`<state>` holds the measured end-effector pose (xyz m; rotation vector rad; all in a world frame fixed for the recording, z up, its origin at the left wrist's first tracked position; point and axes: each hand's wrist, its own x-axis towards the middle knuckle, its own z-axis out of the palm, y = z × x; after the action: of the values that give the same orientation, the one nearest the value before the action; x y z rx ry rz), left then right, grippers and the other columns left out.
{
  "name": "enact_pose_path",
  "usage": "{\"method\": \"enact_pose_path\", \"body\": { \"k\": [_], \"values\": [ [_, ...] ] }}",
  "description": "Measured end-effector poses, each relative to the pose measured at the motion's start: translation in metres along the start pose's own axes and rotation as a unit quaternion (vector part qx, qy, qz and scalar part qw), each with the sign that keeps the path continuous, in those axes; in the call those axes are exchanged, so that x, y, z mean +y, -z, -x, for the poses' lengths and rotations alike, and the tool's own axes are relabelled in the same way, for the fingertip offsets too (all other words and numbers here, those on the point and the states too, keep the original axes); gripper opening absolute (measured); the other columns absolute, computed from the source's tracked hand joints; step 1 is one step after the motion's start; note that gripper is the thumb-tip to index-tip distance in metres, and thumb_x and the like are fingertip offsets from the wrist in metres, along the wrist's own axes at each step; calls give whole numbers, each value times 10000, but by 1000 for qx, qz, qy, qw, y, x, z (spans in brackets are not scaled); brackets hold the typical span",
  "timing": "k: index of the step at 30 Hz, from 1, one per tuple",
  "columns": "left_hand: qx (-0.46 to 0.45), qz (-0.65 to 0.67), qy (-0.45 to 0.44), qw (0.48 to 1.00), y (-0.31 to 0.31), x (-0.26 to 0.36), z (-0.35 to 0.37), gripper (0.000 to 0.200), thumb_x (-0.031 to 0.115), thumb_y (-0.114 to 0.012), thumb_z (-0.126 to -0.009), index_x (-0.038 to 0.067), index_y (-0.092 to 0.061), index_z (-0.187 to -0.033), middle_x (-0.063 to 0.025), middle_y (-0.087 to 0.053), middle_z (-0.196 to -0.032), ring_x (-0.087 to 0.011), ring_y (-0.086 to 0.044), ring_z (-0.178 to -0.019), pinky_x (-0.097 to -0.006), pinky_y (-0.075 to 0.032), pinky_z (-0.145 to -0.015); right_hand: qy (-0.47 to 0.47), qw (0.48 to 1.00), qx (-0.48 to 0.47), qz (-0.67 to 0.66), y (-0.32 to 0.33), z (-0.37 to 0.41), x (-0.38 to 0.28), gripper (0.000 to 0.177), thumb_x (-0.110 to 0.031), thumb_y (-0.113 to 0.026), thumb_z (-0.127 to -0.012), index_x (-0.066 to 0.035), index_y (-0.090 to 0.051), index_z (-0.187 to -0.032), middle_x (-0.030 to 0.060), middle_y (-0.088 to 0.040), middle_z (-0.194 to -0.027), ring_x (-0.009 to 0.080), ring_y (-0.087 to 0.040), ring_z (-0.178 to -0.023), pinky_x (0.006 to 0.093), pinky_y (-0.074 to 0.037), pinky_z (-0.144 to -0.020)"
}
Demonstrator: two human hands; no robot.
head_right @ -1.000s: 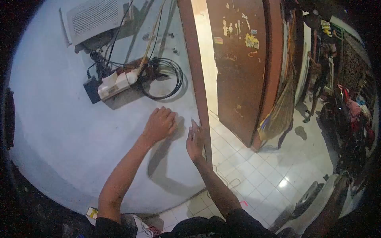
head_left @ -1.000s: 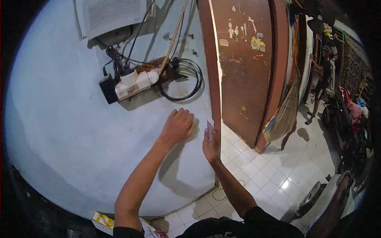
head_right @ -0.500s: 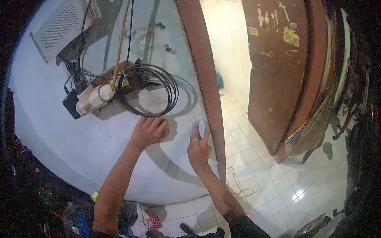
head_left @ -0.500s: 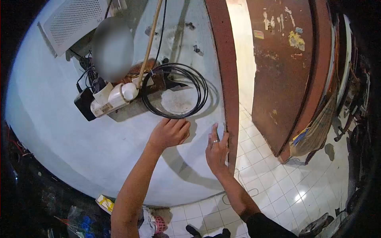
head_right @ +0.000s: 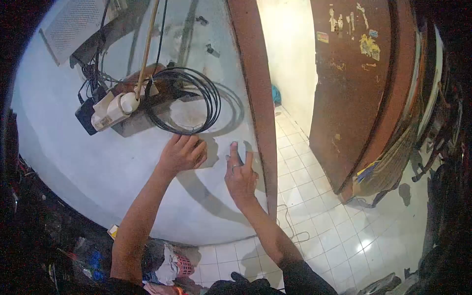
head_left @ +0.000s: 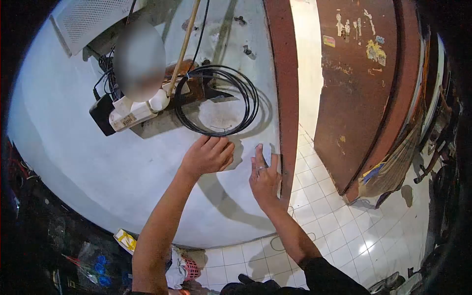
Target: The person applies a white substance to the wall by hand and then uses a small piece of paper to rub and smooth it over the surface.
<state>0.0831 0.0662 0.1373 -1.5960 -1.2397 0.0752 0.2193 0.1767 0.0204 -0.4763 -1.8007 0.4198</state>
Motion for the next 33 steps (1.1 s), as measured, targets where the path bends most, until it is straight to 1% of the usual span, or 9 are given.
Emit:
{"method": "enact_pose_path", "body": {
  "k": [6, 14, 17, 21, 23, 28, 30, 31, 33],
  "values": [
    [7, -24, -2, 1000, 4, -1, -4, 187, 284, -664, -760, 127, -590, -831, -45, -577, -891, -186, -575, -802, -347, -462, -714, 44, 999, 14, 5, 2, -9, 5, 484, -144, -643, -906, -140, -512, -1372, 209, -512, -1266, 363, -657, -911, 412, -562, -564],
    [-15, 27, 27, 999, 8, -3, -2, 291, 349, -669, -766, 116, -608, -929, -56, -571, -937, -216, -559, -856, -368, -464, -784, 65, 989, 70, -113, 72, -82, -34, 331, -59, -586, -933, -34, -618, -1261, 179, -543, -922, 329, -606, -846, 370, -505, -735],
    [-12, 60, 54, 997, 10, 3, -1, 365, 412, -649, -786, 94, -607, -960, -69, -560, -962, -234, -542, -892, -368, -448, -804, 42, 987, -3, -157, 89, -15, -21, 350, -136, -575, -948, -139, -618, -1295, 208, -536, -940, 391, -584, -856, 439, -494, -731],
    [21, 113, 136, 984, 52, 20, -24, 277, 310, -675, -796, 58, -585, -867, -80, -571, -877, -276, -555, -818, -382, -450, -745, -15, 921, -389, 15, 157, 129, 49, 452, -189, -517, -957, -245, -482, -1405, 225, -513, -1216, 408, -619, -990, 472, -564, -797],
    [-226, 435, 323, 810, 103, 37, -11, 263, 280, -622, -867, 18, -602, -857, -84, -613, -808, -249, -591, -766, -377, -473, -728, 1, 851, -501, 156, 193, 240, 135, 356, -296, -566, -953, -228, -570, -1303, 103, -623, -1215, 393, -625, -1047, 480, -578, -758],
    [-134, 835, 77, 529, 285, 42, 25, 295, 254, -727, -854, 17, -577, -763, -69, -578, -728, -173, -583, -700, -341, -468, -660, -153, 872, -401, 237, 402, 376, 214, 283, -308, -584, -909, -185, -679, -1144, 58, -656, -1209, 285, -628, -1042, 456, -545, -849],
    [-132, 874, 20, 466, 314, 30, 15, 289, 255, -718, -862, 17, -580, -773, -72, -582, -736, -185, -586, -704, -345, -470, -666, -252, 773, -419, 405, 466, 325, 183, 242, -262, -622, -885, -142, -707, -1077, 125, -678, -1120, 296, -655, -965, 463, -542, -842],
    [-131, 881, 6, 455, 321, 24, 7, 287, 255, -714, -867, 17, -581, -778, -74, -583, -741, -191, -588, -706, -347, -471, -669, -231, 860, -303, 339, 506, 338, 222, 235, -223, -616, -884, -118, -703, -1076, 192, -672, -1045, 337, -659, -911, 471, -537, -825],
    [-126, 890, -14, 439, 329, 16, -3, 282, 256, -705, -875, 17, -584, -787, -78, -587, -749, -202, -591, -710, -351, -472, -675, -202, 828, -265, 450, 546, 250, 168, 217, -214, -593, -907, -42, -689, -999, 245, -661, -1021, 397, -634, -966, 466, -526, -848]
  ]
}}
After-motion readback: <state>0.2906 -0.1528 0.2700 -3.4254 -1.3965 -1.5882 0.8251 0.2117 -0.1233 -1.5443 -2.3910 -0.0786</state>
